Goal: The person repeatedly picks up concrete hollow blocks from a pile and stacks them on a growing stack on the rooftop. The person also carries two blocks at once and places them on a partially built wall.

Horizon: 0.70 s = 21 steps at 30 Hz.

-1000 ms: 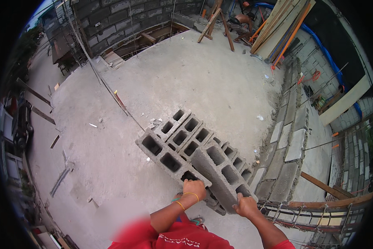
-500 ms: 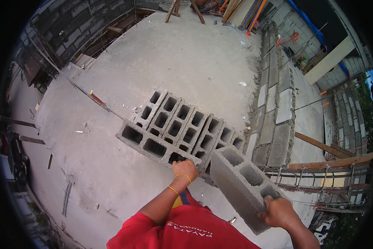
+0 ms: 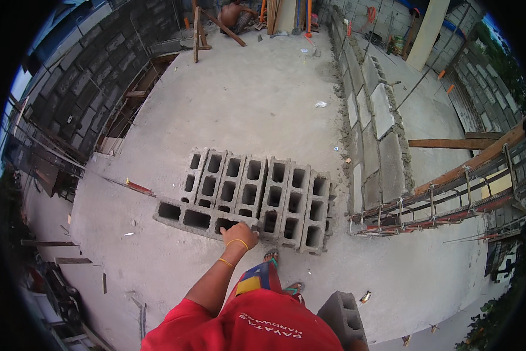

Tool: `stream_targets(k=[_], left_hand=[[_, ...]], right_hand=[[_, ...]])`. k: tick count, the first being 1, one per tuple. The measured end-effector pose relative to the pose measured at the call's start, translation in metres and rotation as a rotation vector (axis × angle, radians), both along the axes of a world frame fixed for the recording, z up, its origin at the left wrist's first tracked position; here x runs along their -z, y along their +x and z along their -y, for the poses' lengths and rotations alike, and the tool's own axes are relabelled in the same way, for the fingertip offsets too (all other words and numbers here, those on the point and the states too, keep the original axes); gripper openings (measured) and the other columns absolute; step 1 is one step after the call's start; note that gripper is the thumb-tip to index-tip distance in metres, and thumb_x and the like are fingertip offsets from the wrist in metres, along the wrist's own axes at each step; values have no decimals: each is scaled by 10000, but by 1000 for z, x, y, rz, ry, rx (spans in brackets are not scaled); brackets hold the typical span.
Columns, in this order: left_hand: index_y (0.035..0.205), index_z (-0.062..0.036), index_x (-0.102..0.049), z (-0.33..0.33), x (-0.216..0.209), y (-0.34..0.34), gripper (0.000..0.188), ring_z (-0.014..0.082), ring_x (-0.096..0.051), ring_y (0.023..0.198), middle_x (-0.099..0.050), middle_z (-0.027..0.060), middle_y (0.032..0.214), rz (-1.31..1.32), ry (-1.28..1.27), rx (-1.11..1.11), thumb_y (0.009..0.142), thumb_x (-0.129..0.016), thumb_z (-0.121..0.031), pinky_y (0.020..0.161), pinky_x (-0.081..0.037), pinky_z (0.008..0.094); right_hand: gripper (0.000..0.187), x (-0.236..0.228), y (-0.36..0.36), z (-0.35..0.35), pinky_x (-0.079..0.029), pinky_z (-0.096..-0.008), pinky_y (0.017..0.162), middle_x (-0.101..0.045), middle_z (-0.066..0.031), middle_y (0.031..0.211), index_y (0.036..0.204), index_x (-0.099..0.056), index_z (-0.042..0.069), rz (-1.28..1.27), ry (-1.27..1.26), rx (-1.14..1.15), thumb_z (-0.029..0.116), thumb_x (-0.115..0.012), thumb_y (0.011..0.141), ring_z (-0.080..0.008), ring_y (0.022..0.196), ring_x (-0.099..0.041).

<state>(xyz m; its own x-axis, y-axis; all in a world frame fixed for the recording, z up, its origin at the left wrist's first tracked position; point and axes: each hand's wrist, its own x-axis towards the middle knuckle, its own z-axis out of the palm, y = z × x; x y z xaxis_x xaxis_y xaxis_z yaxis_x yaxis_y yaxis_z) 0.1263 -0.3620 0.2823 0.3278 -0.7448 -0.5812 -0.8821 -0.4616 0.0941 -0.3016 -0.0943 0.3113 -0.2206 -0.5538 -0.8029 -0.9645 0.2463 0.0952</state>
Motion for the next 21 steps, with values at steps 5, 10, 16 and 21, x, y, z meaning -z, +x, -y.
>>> stream_targets(k=[5, 10, 16, 21], left_hand=[[1200, -49, -674, 0, 4, -13, 598, 298, -653, 1170, -696, 157, 1227, 93, -4, -56, 834, -664, -522, 1161, -267, 524], [1183, -31, -674, 1, 13, -11, 596, 316, -657, 1158, -688, 183, 1224, 80, -56, -78, 806, -702, -493, 1007, -490, 408], [1053, 36, -701, -9, 18, 11, 539, 380, -665, 1105, -685, 263, 1149, 55, -116, 52, 789, -707, -434, 959, -528, 427], [941, 76, -711, -31, -33, 68, 513, 407, -697, 963, -716, 275, 990, -54, -139, 135, 762, -751, -402, 868, -540, 437]], right_hand=[[491, 110, -20, -74, -542, -473, 756, -723, -217, 860, 1058, -654, -61, 106, 5, 208, 345, -765, 805, -363, 813, -714], [485, 168, -11, -142, -542, -468, 757, -724, -218, 867, 1053, -656, -68, 179, 24, 376, 328, -772, 799, -355, 817, -716], [477, 195, 27, -207, -543, -462, 757, -726, -218, 876, 1047, -659, -77, 237, 86, 632, 308, -781, 792, -346, 821, -718], [472, 199, 77, -242, -544, -456, 758, -727, -219, 883, 1042, -661, -84, 285, 126, 906, 292, -788, 787, -338, 824, -720]])
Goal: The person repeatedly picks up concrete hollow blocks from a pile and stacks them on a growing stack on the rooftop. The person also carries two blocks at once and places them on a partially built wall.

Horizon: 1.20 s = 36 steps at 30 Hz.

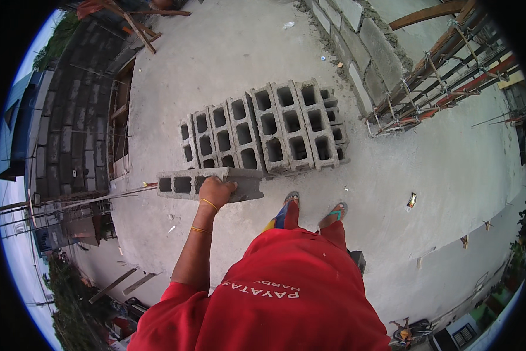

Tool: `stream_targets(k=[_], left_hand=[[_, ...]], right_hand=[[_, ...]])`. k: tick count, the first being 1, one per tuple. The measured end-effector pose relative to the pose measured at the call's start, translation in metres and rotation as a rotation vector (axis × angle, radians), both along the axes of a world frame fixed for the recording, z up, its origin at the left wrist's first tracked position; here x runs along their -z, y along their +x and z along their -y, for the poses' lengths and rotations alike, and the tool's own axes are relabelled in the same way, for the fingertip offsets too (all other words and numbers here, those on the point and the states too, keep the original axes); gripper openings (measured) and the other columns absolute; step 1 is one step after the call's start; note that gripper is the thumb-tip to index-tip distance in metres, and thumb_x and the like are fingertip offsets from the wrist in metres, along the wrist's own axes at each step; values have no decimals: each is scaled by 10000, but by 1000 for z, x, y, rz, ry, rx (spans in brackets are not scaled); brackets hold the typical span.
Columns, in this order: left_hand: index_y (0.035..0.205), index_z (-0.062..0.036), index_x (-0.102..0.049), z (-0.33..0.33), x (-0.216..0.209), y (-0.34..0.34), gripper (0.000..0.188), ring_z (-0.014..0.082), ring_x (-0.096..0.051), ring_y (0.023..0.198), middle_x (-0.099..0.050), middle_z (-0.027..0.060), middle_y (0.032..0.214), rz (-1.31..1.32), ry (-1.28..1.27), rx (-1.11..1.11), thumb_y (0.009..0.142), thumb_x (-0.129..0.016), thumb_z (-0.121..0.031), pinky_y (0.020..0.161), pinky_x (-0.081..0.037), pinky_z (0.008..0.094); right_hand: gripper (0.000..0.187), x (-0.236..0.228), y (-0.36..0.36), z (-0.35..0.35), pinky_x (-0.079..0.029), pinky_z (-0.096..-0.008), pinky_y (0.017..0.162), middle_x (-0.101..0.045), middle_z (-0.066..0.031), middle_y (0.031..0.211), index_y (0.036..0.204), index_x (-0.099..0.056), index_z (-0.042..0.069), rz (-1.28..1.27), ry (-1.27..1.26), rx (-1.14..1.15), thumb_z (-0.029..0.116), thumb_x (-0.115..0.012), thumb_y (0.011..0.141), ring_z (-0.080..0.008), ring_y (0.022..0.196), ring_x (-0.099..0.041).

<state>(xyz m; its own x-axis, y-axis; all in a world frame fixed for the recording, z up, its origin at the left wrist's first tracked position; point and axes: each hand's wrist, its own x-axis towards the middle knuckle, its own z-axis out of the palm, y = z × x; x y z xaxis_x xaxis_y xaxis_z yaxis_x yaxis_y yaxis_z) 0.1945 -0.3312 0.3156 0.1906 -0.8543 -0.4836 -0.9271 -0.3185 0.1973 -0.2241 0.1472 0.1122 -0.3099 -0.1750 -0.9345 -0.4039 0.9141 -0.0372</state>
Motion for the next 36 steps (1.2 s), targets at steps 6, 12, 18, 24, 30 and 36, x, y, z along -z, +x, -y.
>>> stream_targets(k=[6, 12, 18, 24, 30, 36], left_hand=[[928, 96, -696, -19, -77, 82, 321, 167, -641, 763, -720, 115, 838, -528, 18, -100, 765, -740, -177, 739, -525, 333], [1232, 75, -601, -61, -136, 126, 472, 217, -670, 950, -692, 131, 1112, -889, -123, -449, 832, -733, -136, 882, -531, 354], [1271, 96, -565, -108, -117, 112, 543, 275, -649, 1072, -657, 167, 1196, -1071, -167, -627, 867, -723, -231, 971, -504, 398], [1310, 57, -545, -146, -13, -5, 507, 330, -636, 1094, -648, 168, 1223, -1113, -24, -893, 898, -667, -214, 971, -505, 467], [1333, 13, -543, -178, 91, -137, 518, 329, -627, 1111, -645, 146, 1247, -1041, 90, -967, 876, -647, -208, 986, -488, 483], [1366, -83, -526, -182, 136, -276, 563, 364, -587, 1145, -606, 144, 1303, -828, 257, -952, 847, -658, -258, 998, -464, 535]], right_hand=[[465, -5, 52, -39, -545, -450, 758, -729, -219, 892, 1037, -664, -92, 73, 19, 418, 272, -797, 780, -329, 828, -722], [458, -34, 69, -60, -546, -444, 759, -731, -220, 901, 1031, -667, -100, 100, 27, 734, 252, -806, 773, -319, 832, -725], [528, -6, 16, -78, -536, -412, 826, -720, -224, 1048, 1065, -683, -120, 15, 120, 564, 241, -869, 726, -291, 973, -701], [580, 34, -66, -109, -529, -399, 926, -676, -235, 1200, 1137, -689, -38, -89, 53, 399, 339, -849, 725, -339, 1127, -656], [574, 43, -183, -96, -524, -404, 950, -675, -213, 1211, 1137, -711, 34, -227, -12, -62, 465, -752, 760, -345, 1137, -649], [514, 5, -287, -96, -554, -437, 872, -717, -212, 1065, 1007, -744, 12, -186, 37, 43, 466, -758, 768, -362, 1037, -686]])
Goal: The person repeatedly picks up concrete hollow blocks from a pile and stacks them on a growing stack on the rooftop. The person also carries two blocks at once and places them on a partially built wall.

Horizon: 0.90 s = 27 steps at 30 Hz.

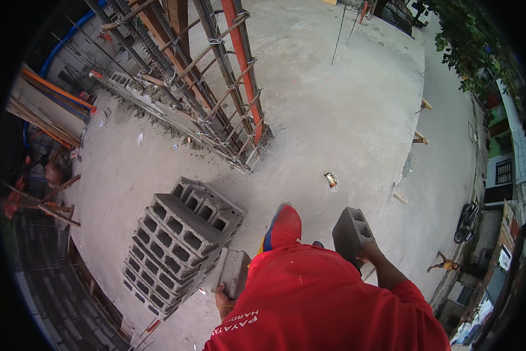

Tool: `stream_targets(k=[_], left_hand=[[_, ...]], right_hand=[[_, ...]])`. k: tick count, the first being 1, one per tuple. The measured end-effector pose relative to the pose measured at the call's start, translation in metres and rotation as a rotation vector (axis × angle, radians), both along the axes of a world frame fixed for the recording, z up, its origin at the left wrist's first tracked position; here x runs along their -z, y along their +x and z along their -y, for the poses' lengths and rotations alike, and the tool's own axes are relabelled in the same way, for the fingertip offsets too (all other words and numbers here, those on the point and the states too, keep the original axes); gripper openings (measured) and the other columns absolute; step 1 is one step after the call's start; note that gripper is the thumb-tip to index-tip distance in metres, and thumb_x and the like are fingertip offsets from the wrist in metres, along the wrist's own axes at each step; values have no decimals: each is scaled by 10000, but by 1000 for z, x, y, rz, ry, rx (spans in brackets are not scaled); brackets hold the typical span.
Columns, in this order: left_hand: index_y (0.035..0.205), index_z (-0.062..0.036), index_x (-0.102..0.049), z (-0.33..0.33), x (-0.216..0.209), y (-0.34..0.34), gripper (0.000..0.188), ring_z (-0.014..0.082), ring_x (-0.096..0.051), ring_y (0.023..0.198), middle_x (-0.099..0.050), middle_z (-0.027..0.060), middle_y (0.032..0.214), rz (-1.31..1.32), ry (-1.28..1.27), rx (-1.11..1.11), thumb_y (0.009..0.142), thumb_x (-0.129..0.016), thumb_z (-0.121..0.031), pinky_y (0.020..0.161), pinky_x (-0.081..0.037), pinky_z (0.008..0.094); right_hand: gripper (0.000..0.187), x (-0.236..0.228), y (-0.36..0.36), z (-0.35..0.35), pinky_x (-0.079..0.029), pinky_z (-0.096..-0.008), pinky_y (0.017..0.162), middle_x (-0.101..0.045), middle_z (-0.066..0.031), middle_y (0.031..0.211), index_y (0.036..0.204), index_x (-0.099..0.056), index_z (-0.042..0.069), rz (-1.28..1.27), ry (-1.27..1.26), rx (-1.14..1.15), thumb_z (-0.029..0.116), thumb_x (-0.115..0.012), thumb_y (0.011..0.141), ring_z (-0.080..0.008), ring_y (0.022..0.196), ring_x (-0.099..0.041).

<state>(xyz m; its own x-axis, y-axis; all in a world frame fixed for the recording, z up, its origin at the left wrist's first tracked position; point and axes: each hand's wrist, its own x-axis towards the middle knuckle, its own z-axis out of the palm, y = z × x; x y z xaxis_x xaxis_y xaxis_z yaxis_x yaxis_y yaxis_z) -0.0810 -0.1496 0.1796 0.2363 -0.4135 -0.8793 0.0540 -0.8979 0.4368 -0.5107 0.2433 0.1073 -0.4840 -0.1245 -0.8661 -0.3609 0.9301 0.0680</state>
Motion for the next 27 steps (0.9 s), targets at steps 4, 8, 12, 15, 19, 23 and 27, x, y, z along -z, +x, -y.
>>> stream_targets(k=[4, 8, 12, 15, 19, 23, 27], left_hand=[[1378, -104, -522, 18, 32, -109, 576, 371, -581, 1170, -601, 133, 1322, -221, -53, 7, 845, -664, -267, 1000, -466, 545], [1358, -88, -555, 42, 75, -210, 570, 342, -602, 1153, -624, 116, 1294, -150, -33, -85, 841, -711, -270, 995, -483, 517], [1297, -52, -598, 71, 93, -296, 558, 299, -619, 1124, -650, 108, 1246, -126, 38, -96, 829, -756, -311, 989, -488, 438], [1295, -41, -600, 95, 85, -357, 531, 291, -622, 1121, -654, 107, 1244, -196, -40, -61, 850, -748, -289, 1005, -474, 422], [1299, -23, -592, 117, 88, -440, 530, 289, -625, 1116, -651, 110, 1251, -238, -118, -100, 850, -742, -262, 1002, -473, 425], [1304, -13, -585, 128, 103, -518, 575, 292, -636, 1073, -658, 116, 1220, -190, -171, -163, 824, -750, -282, 964, -488, 432], [1268, -49, -598, 140, 108, -605, 547, 304, -636, 1036, -658, 124, 1159, -151, -121, -215, 806, -758, -295, 909, -508, 464]], right_hand=[[549, -19, -82, 19, -552, -444, 872, -705, -233, 1089, 1025, -736, -8, -35, -1, -11, 464, -789, 748, -387, 1039, -679], [576, -21, -174, 45, -542, -440, 900, -696, -238, 1120, 1064, -728, -5, 24, -29, -105, 472, -789, 749, -386, 1073, -667], [568, -23, -260, 57, -543, -442, 896, -696, -238, 1116, 1059, -728, -4, 7, 55, 11, 470, -786, 752, -386, 1070, -668], [562, -29, -312, 67, -543, -443, 894, -697, -239, 1112, 1055, -728, -4, 7, 54, 32, 468, -784, 754, -386, 1068, -669], [555, -21, -398, 99, -544, -445, 890, -697, -239, 1108, 1050, -729, -3, -8, 48, 14, 466, -781, 757, -386, 1065, -670], [548, 3, -504, 132, -545, -447, 887, -698, -239, 1104, 1045, -729, -2, -14, 26, -46, 463, -779, 761, -385, 1061, -671], [540, 31, -629, 167, -546, -449, 883, -698, -240, 1100, 1039, -729, -2, -18, -4, -119, 461, -776, 764, -385, 1058, -672]])
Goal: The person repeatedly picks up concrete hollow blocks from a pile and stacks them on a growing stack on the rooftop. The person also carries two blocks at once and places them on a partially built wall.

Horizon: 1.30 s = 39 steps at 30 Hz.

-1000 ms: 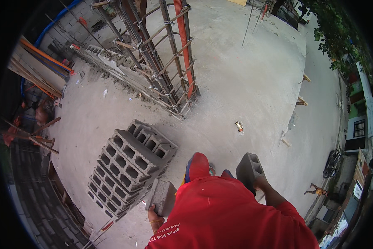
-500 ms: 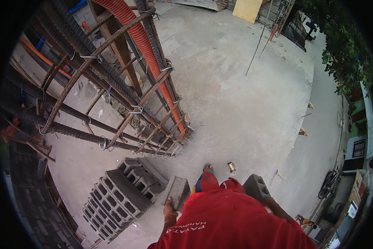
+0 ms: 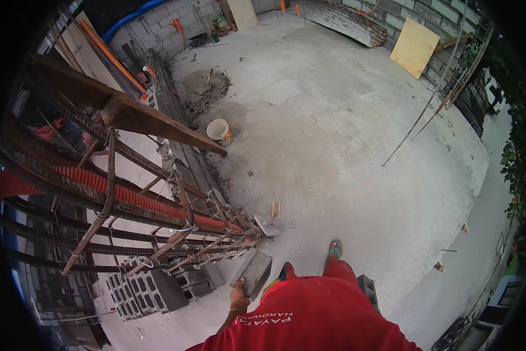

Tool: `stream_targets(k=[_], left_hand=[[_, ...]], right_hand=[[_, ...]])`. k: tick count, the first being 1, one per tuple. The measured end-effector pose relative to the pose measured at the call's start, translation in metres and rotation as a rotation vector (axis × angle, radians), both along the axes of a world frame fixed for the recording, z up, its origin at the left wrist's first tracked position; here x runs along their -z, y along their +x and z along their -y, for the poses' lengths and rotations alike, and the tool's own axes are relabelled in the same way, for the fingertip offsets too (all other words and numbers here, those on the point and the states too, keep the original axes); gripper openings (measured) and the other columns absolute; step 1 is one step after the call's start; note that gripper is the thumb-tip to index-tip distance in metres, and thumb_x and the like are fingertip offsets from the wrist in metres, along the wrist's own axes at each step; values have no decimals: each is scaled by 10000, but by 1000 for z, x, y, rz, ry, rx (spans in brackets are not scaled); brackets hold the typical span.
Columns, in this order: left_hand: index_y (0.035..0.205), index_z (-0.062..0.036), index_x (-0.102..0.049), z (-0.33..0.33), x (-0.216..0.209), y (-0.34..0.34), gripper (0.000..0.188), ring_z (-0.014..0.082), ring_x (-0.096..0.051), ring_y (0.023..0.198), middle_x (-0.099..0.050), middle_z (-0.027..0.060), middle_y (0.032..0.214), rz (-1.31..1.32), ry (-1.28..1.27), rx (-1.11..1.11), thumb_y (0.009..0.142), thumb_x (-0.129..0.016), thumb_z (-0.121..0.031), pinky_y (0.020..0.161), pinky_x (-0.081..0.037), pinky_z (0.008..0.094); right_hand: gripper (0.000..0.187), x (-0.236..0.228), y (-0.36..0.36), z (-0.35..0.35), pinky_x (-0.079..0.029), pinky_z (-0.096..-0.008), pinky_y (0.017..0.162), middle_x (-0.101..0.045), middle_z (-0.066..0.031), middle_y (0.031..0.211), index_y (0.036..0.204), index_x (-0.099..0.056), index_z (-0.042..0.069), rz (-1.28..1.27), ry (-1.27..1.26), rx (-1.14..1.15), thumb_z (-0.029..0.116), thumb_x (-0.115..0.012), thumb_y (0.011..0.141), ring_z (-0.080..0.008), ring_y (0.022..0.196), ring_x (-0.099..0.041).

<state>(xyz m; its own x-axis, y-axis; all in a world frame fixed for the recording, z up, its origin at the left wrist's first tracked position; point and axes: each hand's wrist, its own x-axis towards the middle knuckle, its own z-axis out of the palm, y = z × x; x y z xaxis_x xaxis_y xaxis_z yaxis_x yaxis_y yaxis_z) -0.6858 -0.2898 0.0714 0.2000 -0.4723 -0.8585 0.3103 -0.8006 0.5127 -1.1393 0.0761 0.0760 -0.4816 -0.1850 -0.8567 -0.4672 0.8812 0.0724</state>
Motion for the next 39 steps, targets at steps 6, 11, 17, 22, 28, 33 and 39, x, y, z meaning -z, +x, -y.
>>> stream_targets(k=[6, 11, 17, 22, 28, 33, 39], left_hand=[[1282, -70, -591, 23, -15, -114, 534, 309, -633, 1031, -655, 113, 1173, -1, -2, -129, 821, -747, -288, 930, -502, 463], [1316, -68, -578, 45, -2, -183, 554, 316, -629, 1052, -658, 120, 1204, 32, 106, -213, 837, -739, -297, 959, -484, 461], [1330, -62, -570, 99, 41, -268, 567, 320, -631, 1082, -661, 135, 1217, -26, 155, -359, 850, -726, -321, 974, -477, 463], [1337, -53, -564, 188, 40, -341, 585, 332, -630, 1101, -645, 145, 1258, -52, 210, -492, 846, -724, -328, 976, -486, 467], [1332, -57, -569, 323, 18, -415, 575, 333, -632, 1094, -642, 139, 1262, -118, 55, -650, 835, -735, -294, 968, -493, 472], [1295, -66, -590, 443, 31, -478, 518, 325, -639, 1079, -664, 120, 1211, -107, -71, -804, 844, -730, -279, 964, -497, 474], [1255, -81, -601, 611, 6, -539, 461, 330, -656, 1051, -676, 119, 1193, -124, 32, -888, 853, -717, -274, 957, -510, 491]], right_hand=[[530, 16, -145, 70, -547, -451, 878, -699, -240, 1094, 1031, -730, 0, 6, -22, -108, 457, -772, 769, -385, 1053, -673], [521, 26, -249, 170, -548, -454, 873, -700, -241, 1089, 1025, -730, 0, 5, -25, -243, 454, -769, 773, -385, 1049, -675], [510, 28, -364, 370, -550, -456, 868, -701, -242, 1083, 1017, -731, 1, -29, -19, -383, 451, -765, 777, -384, 1045, -676], [502, 12, -437, 532, -551, -459, 863, -702, -242, 1078, 1010, -731, 2, -38, -2, -506, 448, -762, 781, -384, 1041, -678], [491, 10, -503, 690, -552, -461, 858, -702, -243, 1072, 1002, -731, 3, -39, -24, -630, 444, -758, 786, -384, 1036, -679], [483, 30, -573, 836, -553, -464, 854, -703, -243, 1066, 995, -732, 4, -13, -54, -744, 441, -755, 790, -383, 1032, -680], [473, 30, -670, 1023, -555, -466, 848, -704, -244, 1060, 987, -732, 5, 12, -82, -837, 438, -751, 795, -383, 1027, -682]])
